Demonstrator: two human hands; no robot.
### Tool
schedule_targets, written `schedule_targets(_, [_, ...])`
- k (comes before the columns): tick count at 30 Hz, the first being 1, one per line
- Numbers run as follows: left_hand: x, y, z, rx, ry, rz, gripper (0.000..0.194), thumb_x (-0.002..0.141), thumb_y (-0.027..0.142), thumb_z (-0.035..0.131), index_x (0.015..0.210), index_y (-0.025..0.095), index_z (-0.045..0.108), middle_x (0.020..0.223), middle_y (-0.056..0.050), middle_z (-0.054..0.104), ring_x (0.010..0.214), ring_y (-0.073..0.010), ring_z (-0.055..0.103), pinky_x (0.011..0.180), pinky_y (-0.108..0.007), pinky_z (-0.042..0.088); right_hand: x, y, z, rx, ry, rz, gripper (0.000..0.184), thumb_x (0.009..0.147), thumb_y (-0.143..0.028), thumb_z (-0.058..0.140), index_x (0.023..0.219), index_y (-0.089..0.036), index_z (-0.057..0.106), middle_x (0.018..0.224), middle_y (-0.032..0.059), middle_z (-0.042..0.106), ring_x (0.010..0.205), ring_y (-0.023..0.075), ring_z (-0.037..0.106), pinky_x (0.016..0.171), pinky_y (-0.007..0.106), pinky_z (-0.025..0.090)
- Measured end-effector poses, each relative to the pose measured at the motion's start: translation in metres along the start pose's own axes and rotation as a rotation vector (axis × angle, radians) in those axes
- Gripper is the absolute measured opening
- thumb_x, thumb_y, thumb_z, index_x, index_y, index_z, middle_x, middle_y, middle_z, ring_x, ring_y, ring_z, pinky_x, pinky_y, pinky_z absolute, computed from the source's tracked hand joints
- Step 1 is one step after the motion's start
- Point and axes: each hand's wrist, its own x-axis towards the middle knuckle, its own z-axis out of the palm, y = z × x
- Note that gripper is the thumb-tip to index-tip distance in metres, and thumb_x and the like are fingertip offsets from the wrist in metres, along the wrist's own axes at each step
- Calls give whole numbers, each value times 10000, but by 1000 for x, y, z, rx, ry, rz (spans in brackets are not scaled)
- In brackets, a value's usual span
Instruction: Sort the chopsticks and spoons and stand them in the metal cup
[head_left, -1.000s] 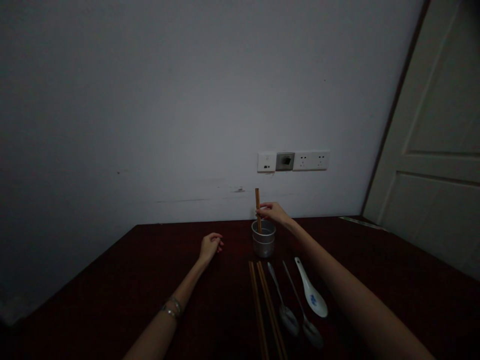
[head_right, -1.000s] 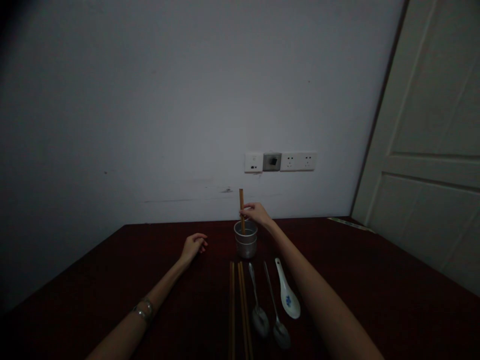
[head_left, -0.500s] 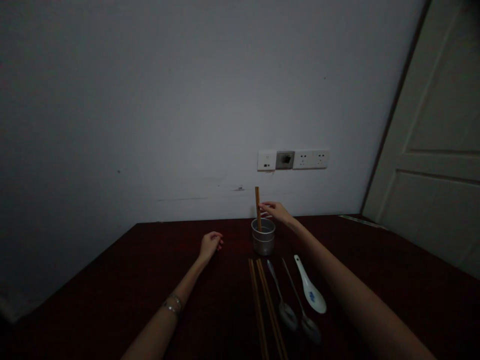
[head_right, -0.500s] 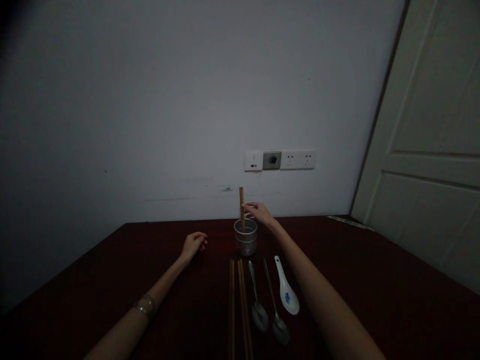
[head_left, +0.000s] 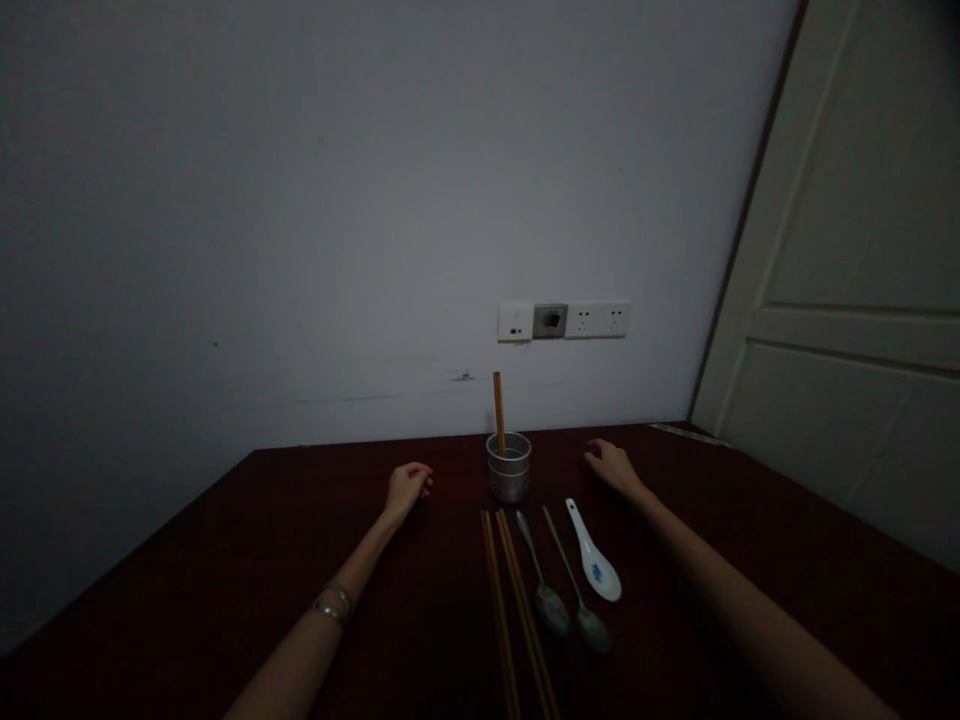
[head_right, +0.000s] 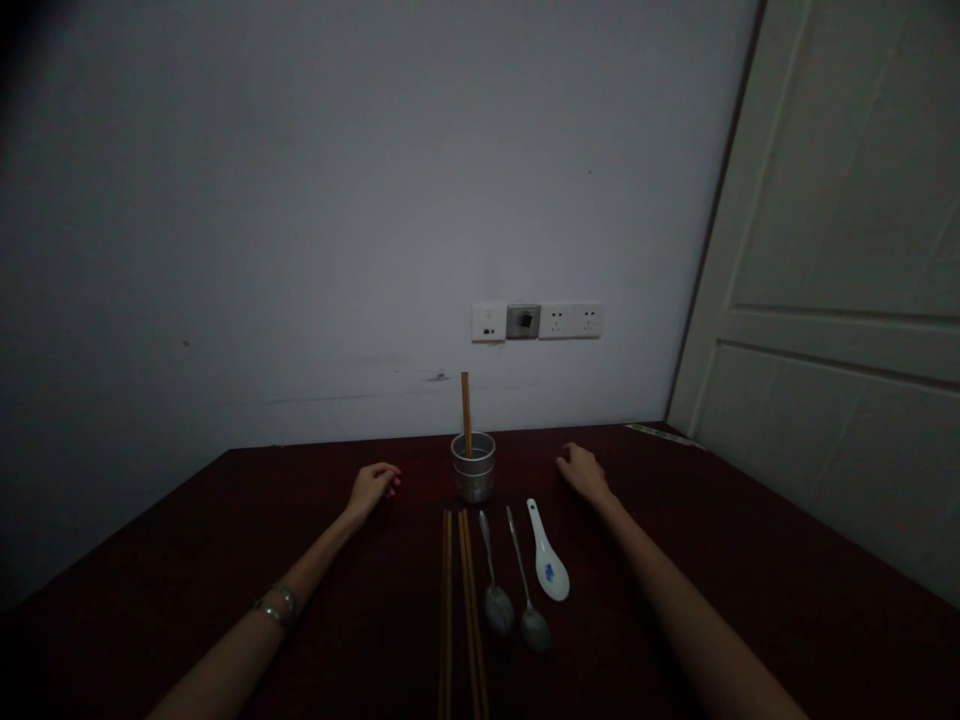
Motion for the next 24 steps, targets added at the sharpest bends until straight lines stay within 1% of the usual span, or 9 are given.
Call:
schedule_targets(3, [0,2,0,16,11,1,117,677,148,476,654,119,587,503,9,564,368,-66,479,377,-157,356,-16,18,-7,-178,-6,44,393,783,-272,436,1137,-129,526,1150,153,547,1049,252,519,845,375,399])
schedule_targets(6, [-1,2,0,28,17,6,123,671,172,487,653,118,595,506,8,567,368,-67,479,380,-159,355,-31,24,-14,-252,-16,53,396,787,-273,419,1153,-150,506,1226,145,490,1075,261,495,860,436,378])
schedule_targets(10, [-2,3,0,17,9,9,132,656,188,481,647,115,591,507,5,561,363,-70,474,375,-167,354,-49,24,-15,-254,-64,29,392,791,-276,408,1152,-149,494,1253,150,469,1081,269,483,873,496,350])
schedule_targets(13, [-5,6,0,-22,39,43,151,647,226,483,658,116,587,524,-1,565,366,-75,476,371,-176,354,-60,23,-10,-240,-83,12,364,803,-299,392,1114,-150,508,1220,138,503,1094,268,470,894,541,314])
schedule_targets(15, [-7,8,-1,-65,45,82,181,644,267,486,667,117,585,533,-4,563,388,-85,488,385,-186,365,-67,24,-6,-246,-69,0,347,814,-311,376,1092,-156,516,1210,128,514,1118,260,450,924,564,267])
schedule_targets(18, [-13,13,-1,-98,2,169,229,652,321,484,671,118,589,542,-8,558,438,-100,511,433,-201,388,-74,24,-2,-267,-26,-14,359,832,-327,344,1109,-166,507,1253,122,485,1170,248,402,958,553,221])
schedule_targets(21, [-20,18,-1,-15,-6,243,243,674,320,451,630,128,593,518,-2,544,428,-96,485,436,-197,357,-77,23,-1,-287,-7,-17,367,838,-334,332,1112,-170,512,1271,124,470,1183,250,388,966,534,220])
schedule_targets(23, [-25,22,0,96,-13,266,247,680,296,433,575,138,590,484,1,532,422,-95,467,434,-192,330,-78,21,-2,-296,-3,-23,364,837,-330,333,1102,-167,522,1261,125,480,1178,257,393,959,535,228])
schedule_targets(24, [-28,25,1,163,-35,260,251,679,284,431,544,141,588,464,1,526,424,-97,466,439,-191,324,-79,21,-2,-301,0,-28,365,836,-327,333,1099,-163,526,1256,128,484,1177,260,393,957,534,232])
